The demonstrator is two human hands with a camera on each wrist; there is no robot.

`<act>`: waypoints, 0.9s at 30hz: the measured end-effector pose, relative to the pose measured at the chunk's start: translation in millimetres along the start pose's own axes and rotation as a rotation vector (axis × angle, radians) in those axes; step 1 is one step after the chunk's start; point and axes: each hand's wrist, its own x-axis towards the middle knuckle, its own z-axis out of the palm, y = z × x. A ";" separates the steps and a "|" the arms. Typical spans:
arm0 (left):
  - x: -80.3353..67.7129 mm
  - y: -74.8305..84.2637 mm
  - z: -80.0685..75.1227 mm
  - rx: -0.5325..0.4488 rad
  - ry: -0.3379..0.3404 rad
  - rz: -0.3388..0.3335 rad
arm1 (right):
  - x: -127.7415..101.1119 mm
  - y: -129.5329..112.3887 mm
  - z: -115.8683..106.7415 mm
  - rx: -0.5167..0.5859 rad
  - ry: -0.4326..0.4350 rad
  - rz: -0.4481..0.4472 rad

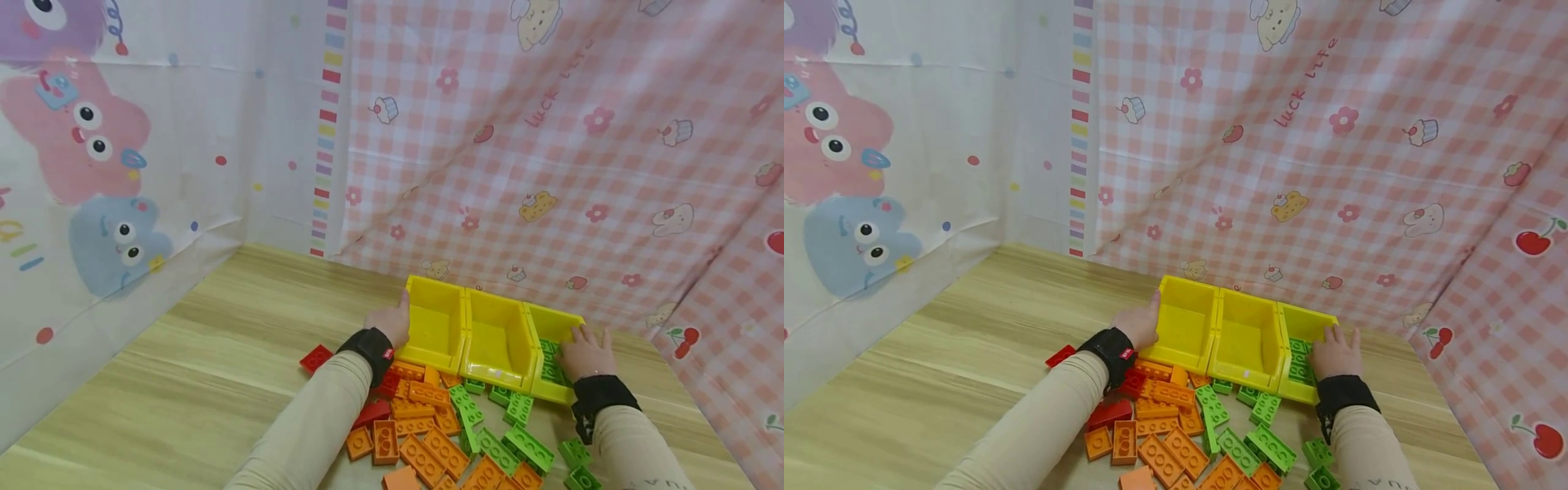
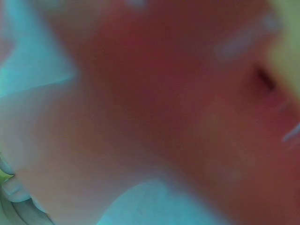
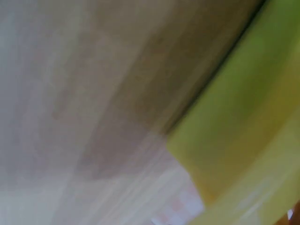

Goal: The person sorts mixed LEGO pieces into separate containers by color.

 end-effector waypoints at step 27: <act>2.4 -2.3 3.2 -0.039 -0.014 0.014 | -17.6 5.0 -11.1 0.039 0.041 -0.117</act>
